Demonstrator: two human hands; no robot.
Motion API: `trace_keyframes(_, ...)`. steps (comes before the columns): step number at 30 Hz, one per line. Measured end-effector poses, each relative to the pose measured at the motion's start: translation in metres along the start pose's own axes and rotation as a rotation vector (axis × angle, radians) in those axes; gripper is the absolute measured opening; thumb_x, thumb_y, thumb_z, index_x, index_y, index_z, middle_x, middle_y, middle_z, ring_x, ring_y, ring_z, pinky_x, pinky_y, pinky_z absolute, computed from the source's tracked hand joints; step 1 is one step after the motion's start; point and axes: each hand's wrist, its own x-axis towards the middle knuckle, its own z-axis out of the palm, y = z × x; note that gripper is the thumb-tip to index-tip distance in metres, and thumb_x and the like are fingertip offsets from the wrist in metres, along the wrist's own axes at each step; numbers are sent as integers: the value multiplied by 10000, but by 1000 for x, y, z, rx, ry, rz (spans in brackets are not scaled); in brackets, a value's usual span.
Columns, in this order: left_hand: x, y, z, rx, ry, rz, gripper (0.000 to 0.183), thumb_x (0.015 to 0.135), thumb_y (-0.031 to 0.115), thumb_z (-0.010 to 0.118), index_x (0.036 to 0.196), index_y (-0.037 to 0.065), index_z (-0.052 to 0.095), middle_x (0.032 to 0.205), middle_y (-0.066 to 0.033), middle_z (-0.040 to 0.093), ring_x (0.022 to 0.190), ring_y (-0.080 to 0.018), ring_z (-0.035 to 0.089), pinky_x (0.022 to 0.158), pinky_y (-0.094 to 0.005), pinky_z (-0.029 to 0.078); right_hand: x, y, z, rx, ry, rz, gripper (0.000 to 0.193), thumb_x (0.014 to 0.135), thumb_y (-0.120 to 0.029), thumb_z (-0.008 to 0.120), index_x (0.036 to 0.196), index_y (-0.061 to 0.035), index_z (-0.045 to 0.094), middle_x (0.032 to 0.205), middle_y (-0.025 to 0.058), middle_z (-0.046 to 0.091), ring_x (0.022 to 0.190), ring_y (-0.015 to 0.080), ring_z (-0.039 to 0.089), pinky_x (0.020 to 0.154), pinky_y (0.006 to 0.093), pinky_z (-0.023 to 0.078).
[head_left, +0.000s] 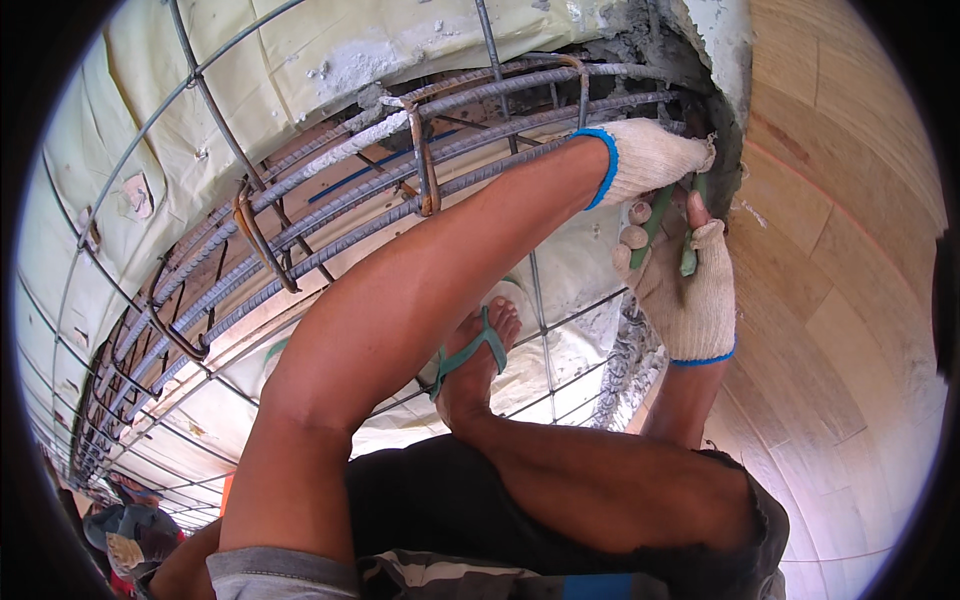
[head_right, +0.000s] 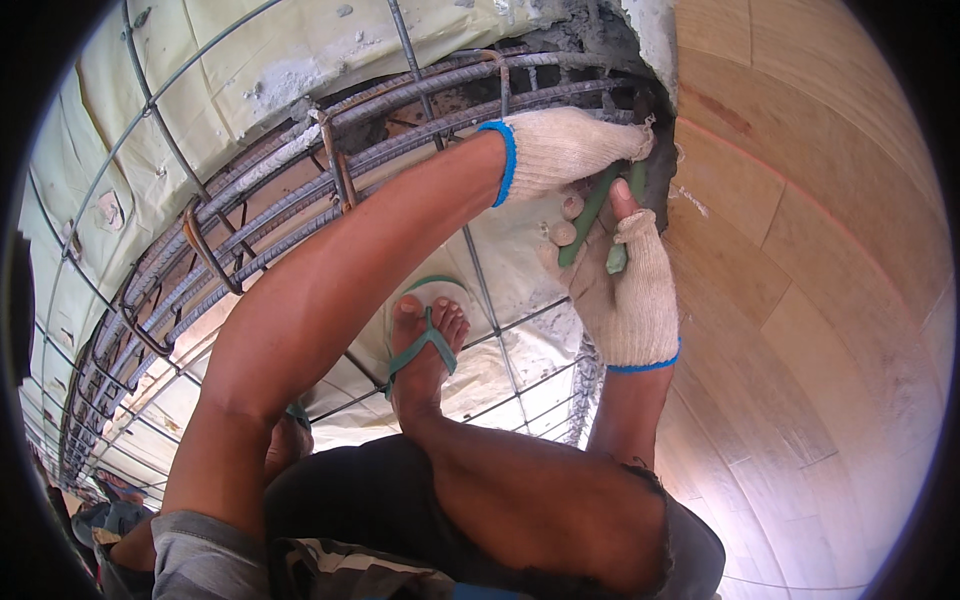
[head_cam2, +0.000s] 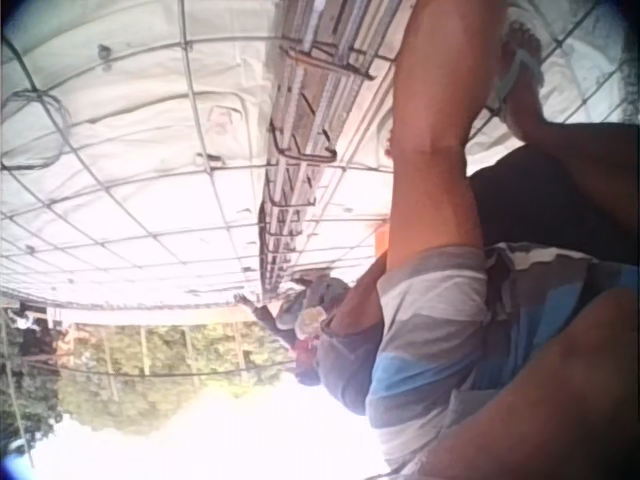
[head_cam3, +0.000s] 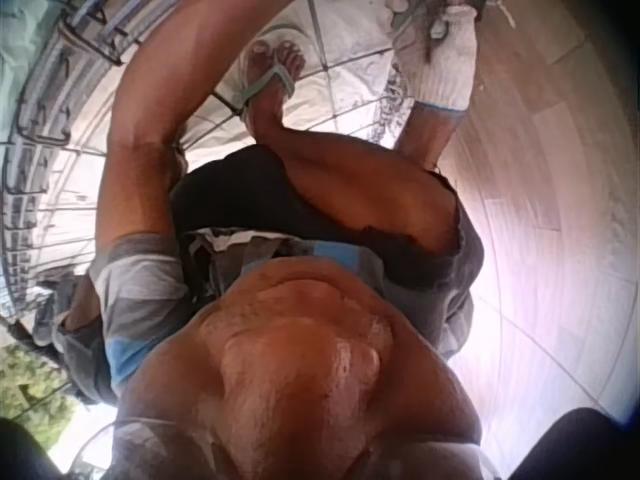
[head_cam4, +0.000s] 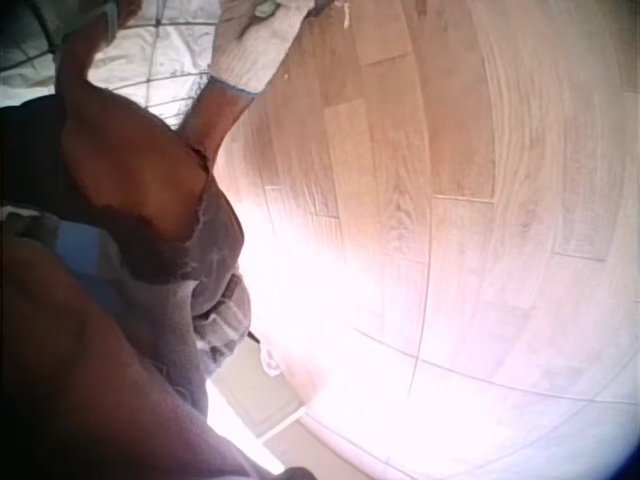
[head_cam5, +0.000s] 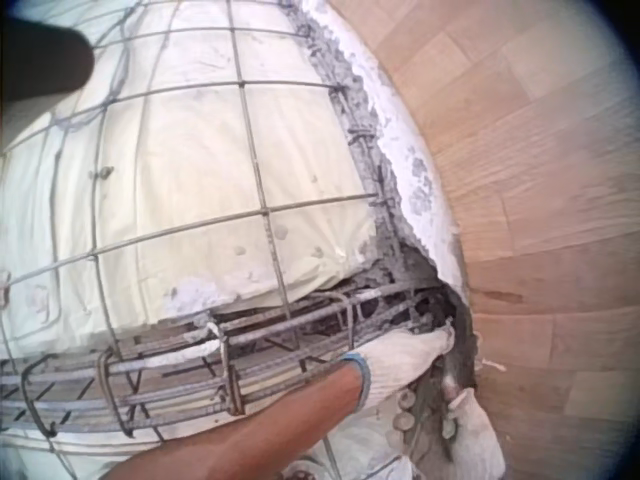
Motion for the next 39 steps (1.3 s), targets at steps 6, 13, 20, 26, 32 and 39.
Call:
trace_keyframes(6, -7, 4, -2, 1, 68, 44, 438, 978, 462, 672, 1025, 30, 721, 859, -63, 652, 661, -152, 552, 570, -354, 495, 14, 14, 13, 176, -112, -101, 342, 993, -364, 672, 1255, -154, 612, 1039, 61, 608, 848, 180, 578, 793, 377, 528)
trace_keyframes(13, 2, 8, -19, -251, -126, 83, 211, 1052, 274, 628, 1092, 72, 675, 728, 9, 548, 609, -108, 555, 506, -269, 494, 38, 43, 13, 1107, -708, -38, 537, 939, -173, 594, 1445, -6, 523, 1163, 77, 621, 1077, 221, 627, 1110, 461, 516)
trace_keyframes(20, -1, 17, -18, -210, -12, -81, 328, 1060, 331, 643, 1138, 17, 697, 736, -14, 622, 604, -114, 593, 528, -305, 509, 19, 10, 9, 838, -435, 177, 492, 1017, -279, 606, 1450, -54, 541, 1174, 83, 634, 1047, 221, 624, 1035, 448, 526)
trace_keyframes(26, -7, -1, -16, -681, -236, -87, 439, 1071, 392, 631, 1366, 80, 540, 1040, -105, 701, 949, -244, 695, 908, -384, 583, 47, 44, 17, 1261, -903, 107, 260, 1018, -197, 645, 1230, -51, 610, 1073, -69, 675, 930, 66, 651, 852, 324, 587)
trace_keyframes(32, -15, 1, -5, -768, -189, -152, 383, 1080, 384, 618, 1326, 93, 587, 1202, -134, 718, 1018, -247, 693, 941, -379, 579, 43, 44, 7, 1368, -879, 270, 297, 1069, -322, 627, 1282, -118, 652, 1144, -45, 739, 958, 64, 711, 820, 327, 620)
trace_keyframes(39, -7, -1, -14, -370, -139, -47, 296, 1067, 346, 621, 1215, 97, 682, 1085, -103, 706, 905, -201, 660, 658, -371, 506, -21, -1, 31, 169, -31, 37, 549, 1037, -570, 625, 1364, -130, 596, 1130, 69, 660, 915, 201, 640, 820, 364, 593)
